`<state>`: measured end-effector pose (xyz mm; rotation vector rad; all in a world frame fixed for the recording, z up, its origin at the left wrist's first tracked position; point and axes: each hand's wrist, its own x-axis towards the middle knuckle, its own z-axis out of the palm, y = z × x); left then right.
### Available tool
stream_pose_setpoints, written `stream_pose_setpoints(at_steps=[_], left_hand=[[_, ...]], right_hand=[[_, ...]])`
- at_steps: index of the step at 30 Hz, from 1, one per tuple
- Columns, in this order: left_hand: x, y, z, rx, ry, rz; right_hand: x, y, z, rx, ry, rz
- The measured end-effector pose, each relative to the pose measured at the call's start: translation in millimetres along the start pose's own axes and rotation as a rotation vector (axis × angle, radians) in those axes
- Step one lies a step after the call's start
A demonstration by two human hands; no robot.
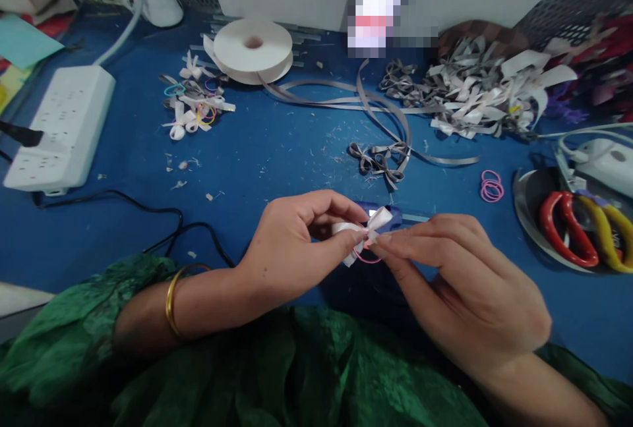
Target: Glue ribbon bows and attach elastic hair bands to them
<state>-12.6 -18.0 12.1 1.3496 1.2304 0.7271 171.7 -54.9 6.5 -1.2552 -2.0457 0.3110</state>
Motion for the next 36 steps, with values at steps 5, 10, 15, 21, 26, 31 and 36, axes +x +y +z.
stream_pose_setpoints(at_steps=[5, 10, 15, 21, 26, 31, 36], left_hand=[[-0.3, -0.6, 0.3, -0.010, -0.001, 0.005], [-1.2, 2.0, -1.5, -0.003, 0.002, -0.006], [-1.2, 1.3, -1.4, 0.008, 0.006, -0.009], [-0.5, -1.0, -0.2, -0.004, -0.002, 0.001], [-0.5, -1.1, 0.0, 0.003, -0.009, 0.013], [-1.6, 0.7, -0.6, 0.003, 0.004, 0.015], [-1.0, 1.6, -0.9, 0.020, 0.007, 0.020]], right_hand=[[-0.2, 0.5, -1.4, -0.007, -0.014, -0.043], [0.4, -2.4, 1.4, 0.268, 0.098, 0.296], [1.0, -4.2, 4.1, 0.392, 0.155, 0.383], [-3.4, -2.4, 4.2, 0.289, 0.072, 0.235], [-2.9, -3.5, 2.8, 0.159, 0.037, 0.139], [1.4, -3.8, 3.7, 0.436, 0.095, 0.380], [2.2, -3.7, 4.7, 0.496, 0.129, 0.445]])
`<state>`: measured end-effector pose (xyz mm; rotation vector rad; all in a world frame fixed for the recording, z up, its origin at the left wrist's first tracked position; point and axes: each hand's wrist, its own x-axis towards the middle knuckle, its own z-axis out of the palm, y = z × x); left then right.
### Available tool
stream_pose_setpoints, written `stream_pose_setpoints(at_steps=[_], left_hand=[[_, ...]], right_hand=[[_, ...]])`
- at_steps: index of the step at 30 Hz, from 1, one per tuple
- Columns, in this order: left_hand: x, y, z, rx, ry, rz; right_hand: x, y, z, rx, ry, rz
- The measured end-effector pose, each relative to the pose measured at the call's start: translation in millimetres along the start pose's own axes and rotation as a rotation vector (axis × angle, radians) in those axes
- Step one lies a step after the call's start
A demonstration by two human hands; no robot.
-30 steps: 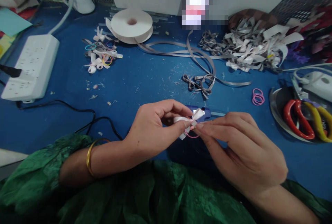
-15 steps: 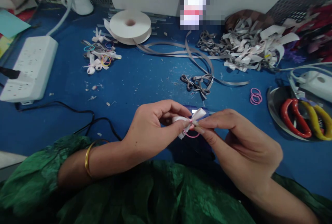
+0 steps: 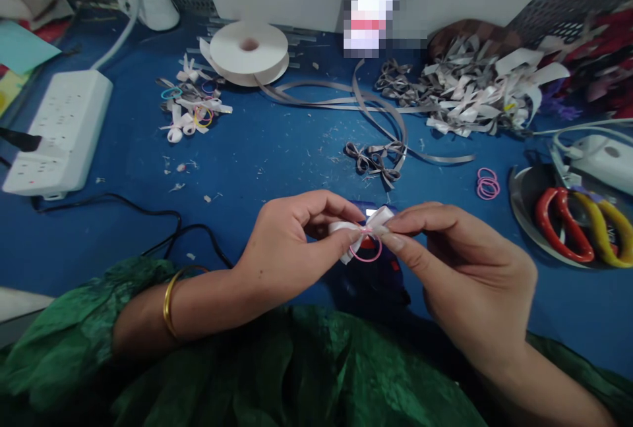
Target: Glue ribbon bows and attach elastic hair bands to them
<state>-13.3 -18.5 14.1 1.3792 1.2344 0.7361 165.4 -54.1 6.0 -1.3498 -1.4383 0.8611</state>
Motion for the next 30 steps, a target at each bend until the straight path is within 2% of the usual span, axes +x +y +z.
stream_pose_setpoints(at_steps=[5, 10, 21, 24, 28, 30], left_hand=[[-0.4, -1.2, -0.1, 0.017, 0.007, 0.023], [-0.4, -3.1, -0.1, 0.015, 0.006, 0.032], [-0.9, -3.3, 2.0, 0.016, 0.008, 0.045], [-1.7, -3.3, 1.1, 0.010, 0.000, 0.045], [-2.1, -1.8, -0.3, 0.014, 0.013, 0.050], [-1.7, -1.4, -0.3, 0.021, 0.018, 0.047]], right_hand=[[-3.4, 2.8, 0.3, -0.080, 0.028, -0.133], [-3.4, 4.5, -1.5, -0.227, -0.037, -0.291], [-2.3, 4.8, -0.7, -0.463, -0.035, -0.465], [-1.8, 3.8, -0.5, -0.375, -0.045, -0.386], [-1.1, 3.5, 0.4, -0.080, -0.021, -0.102], [-1.0, 3.5, 0.7, -0.015, -0.001, -0.018]])
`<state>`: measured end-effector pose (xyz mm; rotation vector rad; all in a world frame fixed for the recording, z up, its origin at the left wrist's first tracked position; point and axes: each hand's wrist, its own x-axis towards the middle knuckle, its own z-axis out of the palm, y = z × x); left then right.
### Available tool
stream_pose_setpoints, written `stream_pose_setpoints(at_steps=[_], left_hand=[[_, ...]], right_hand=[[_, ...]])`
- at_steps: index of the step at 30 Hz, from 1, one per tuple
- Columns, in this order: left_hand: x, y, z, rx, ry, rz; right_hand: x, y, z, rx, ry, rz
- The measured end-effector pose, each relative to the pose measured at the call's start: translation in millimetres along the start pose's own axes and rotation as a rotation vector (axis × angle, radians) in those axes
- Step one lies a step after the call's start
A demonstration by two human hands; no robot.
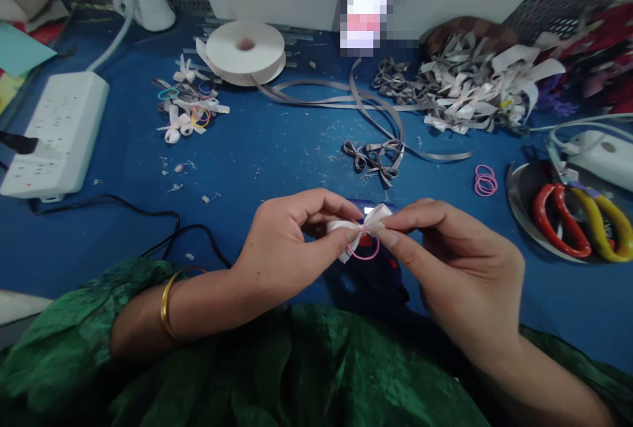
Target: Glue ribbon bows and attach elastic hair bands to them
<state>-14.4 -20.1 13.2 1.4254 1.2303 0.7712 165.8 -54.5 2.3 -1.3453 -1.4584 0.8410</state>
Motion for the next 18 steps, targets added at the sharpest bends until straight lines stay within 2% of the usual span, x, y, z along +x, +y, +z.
stream_pose_setpoints(at_steps=[2, 5, 13, 15, 18], left_hand=[[0.4, -0.1, 0.3, 0.004, -0.003, 0.000], [0.6, -0.7, 0.8, 0.009, -0.003, 0.009], [0.3, -1.8, 1.5, -0.027, -0.024, -0.011], [0.2, -1.5, 1.1, -0.023, -0.020, -0.013], [-0.1, -0.4, 0.4, -0.010, -0.007, -0.027]], right_hand=[[-0.3, -0.1, 0.2, 0.008, 0.014, 0.019], [-1.3, -0.1, 0.8, -0.026, 0.017, -0.037], [-2.6, 1.4, -1.0, -0.364, -0.029, -0.369], [-1.9, 0.0, -1.7, -0.317, -0.024, -0.315], [-0.7, -1.9, -1.9, -0.140, 0.017, -0.137]])
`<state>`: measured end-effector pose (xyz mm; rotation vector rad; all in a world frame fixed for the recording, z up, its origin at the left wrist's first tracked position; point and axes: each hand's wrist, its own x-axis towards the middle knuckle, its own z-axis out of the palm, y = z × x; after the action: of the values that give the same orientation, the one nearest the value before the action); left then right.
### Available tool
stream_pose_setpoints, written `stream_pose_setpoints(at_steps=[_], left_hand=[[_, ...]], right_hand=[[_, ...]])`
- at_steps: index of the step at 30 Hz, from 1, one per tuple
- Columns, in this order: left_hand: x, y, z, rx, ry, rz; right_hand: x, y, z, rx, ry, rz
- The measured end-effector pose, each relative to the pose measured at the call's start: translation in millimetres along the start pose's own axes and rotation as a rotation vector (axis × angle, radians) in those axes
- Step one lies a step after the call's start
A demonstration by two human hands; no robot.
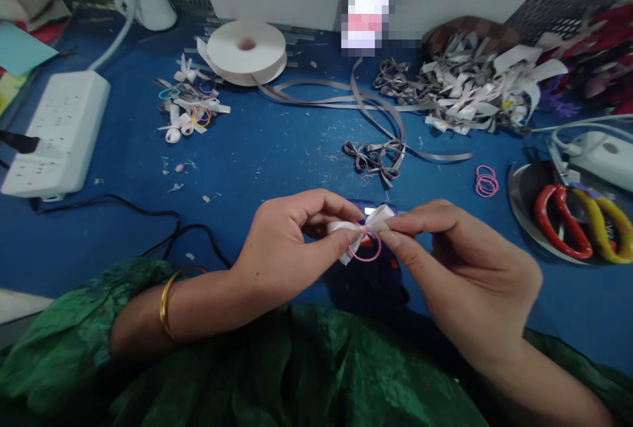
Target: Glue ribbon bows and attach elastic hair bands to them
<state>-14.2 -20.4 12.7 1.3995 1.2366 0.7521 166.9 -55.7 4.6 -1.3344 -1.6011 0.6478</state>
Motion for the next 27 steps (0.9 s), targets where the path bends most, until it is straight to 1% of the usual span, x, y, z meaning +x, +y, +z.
stream_pose_setpoints(at_steps=[2, 4, 8, 13, 16, 17, 18, 19, 21, 23, 25, 27], left_hand=[[0.0, 0.7, -0.2, 0.002, -0.003, -0.011], [0.3, 1.2, 0.0, 0.000, -0.013, -0.016], [0.6, 1.6, 0.4, 0.001, -0.007, -0.005], [0.0, 2.4, 0.6, 0.030, 0.005, 0.015], [0.0, 3.1, 1.1, 0.031, -0.008, -0.001], [0.0, 3.3, 1.2, 0.026, -0.011, -0.006], [0.1, 3.6, 1.2, 0.022, -0.011, -0.009], [0.1, 3.8, 1.2, 0.018, -0.007, -0.008], [0.0, 3.8, 0.8, 0.013, -0.001, -0.002], [0.0, 3.3, 0.4, 0.013, -0.002, -0.007], [0.1, 2.4, 0.0, 0.011, -0.012, -0.014], [0.2, 1.7, 0.0, 0.003, -0.019, -0.013]], right_hand=[[-0.1, -0.1, -0.1, 0.053, 0.026, 0.036], [-1.3, 0.5, -0.2, 0.041, 0.014, -0.003], [-3.4, 1.6, -0.2, -0.109, -0.038, -0.143], [1.0, -0.5, -0.3, -0.324, -0.090, -0.342], [3.2, -1.5, -1.5, -0.395, -0.107, -0.444], [3.2, -1.7, -1.9, -0.389, -0.106, -0.443], [2.9, -1.8, -2.3, -0.357, -0.104, -0.404], [2.4, -1.8, -2.5, -0.294, -0.092, -0.332], [1.0, -1.8, -2.4, -0.131, -0.038, -0.140], [-0.4, -1.6, -1.5, -0.021, 0.038, -0.013], [-1.6, -1.2, -0.5, 0.002, 0.062, 0.001], [-1.9, -0.9, 0.2, -0.034, 0.016, -0.054]])
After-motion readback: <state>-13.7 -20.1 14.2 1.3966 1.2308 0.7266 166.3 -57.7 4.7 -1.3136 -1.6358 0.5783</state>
